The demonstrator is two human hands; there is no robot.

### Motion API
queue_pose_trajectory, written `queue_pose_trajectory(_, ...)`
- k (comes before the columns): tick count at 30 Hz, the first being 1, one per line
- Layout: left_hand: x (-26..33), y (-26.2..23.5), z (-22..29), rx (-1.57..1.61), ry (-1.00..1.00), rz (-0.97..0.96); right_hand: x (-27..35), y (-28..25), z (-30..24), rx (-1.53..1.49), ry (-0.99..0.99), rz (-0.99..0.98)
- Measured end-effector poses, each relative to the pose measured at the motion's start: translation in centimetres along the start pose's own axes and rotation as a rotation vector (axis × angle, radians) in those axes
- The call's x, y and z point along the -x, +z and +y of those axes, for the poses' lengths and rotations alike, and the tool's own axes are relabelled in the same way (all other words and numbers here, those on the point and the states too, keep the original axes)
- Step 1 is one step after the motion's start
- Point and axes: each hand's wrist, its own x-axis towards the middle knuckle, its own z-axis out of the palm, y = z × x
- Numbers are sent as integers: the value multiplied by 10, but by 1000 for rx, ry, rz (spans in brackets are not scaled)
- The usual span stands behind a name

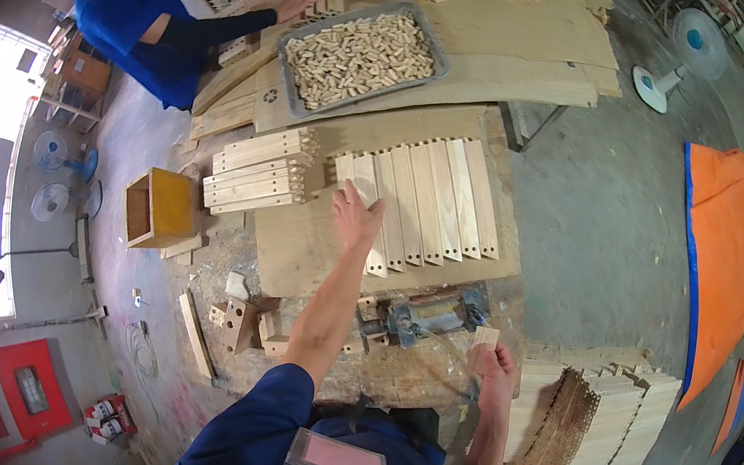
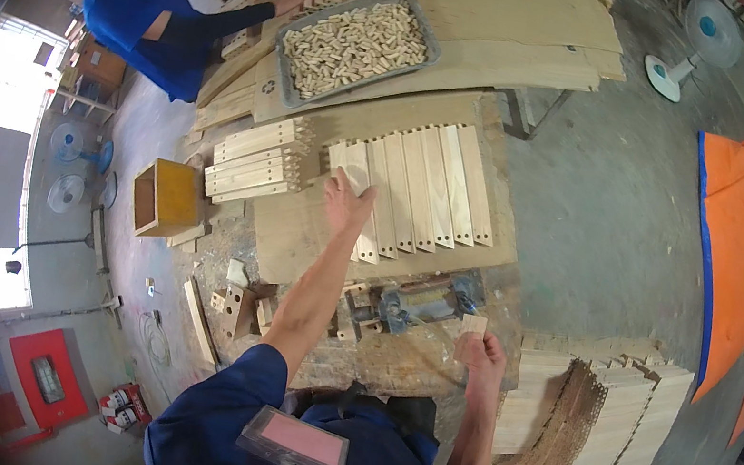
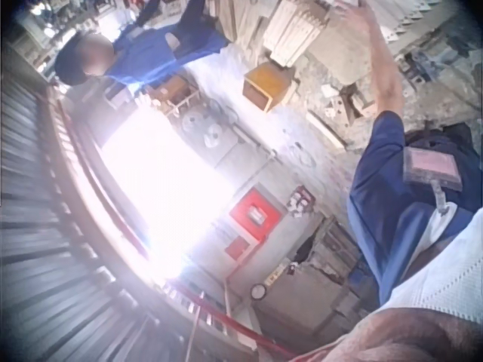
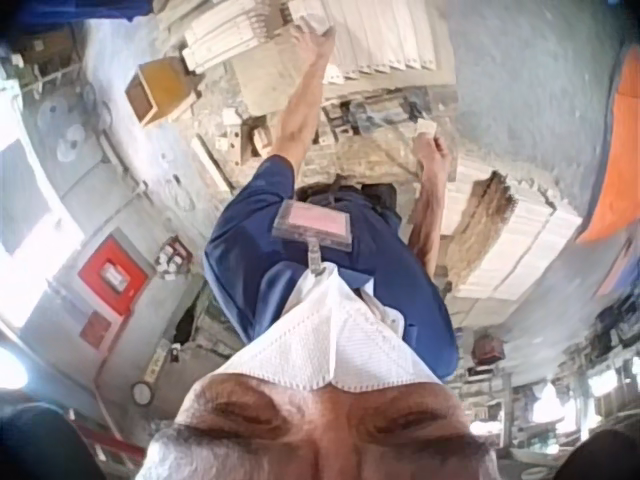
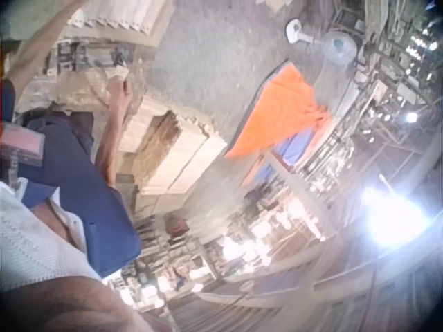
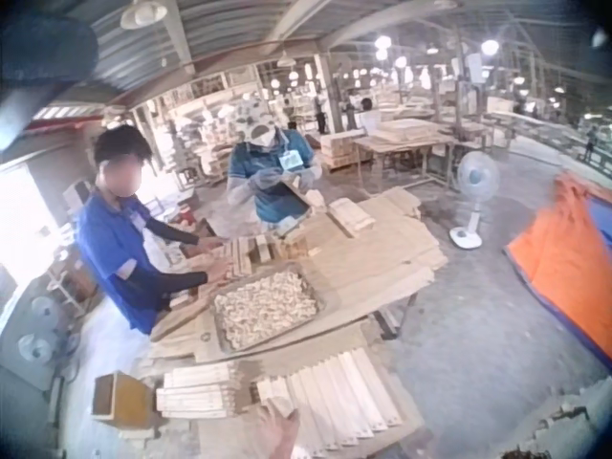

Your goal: The person assembles small wooden components by hand at a workbench in a factory. They pick up a long wooden slat and a small wooden block, align them, and press them together to form a unit. The person repeats this process, placing the finished assemblies into a stack on the table.

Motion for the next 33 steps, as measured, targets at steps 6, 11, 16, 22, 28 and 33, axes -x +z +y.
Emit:
queue_pose_trajectory(6, -25, -46, -75, 47, 292, 336, 5, 10, 2, 2, -5, 27)
queue_pose_trajectory(11, -69, -116, -146, -401, 293, 374, 21, -1, 12, -4, -65, 49)
queue_pose_trajectory(16, -86, -155, -190, -514, 644, 271, 51, 13, 35, 33, -110, 56)
queue_pose_trajectory(22, -28, -156, -176, -314, 1092, -278, 101, 31, 68, 131, -134, 153)
queue_pose_trajectory(28, 92, -113, -231, 361, 923, -600, 142, 80, 115, 52, -181, 150)
queue_pose_trajectory(33, 112, -91, -294, 218, 907, -537, 175, 121, 140, 69, -170, 152)
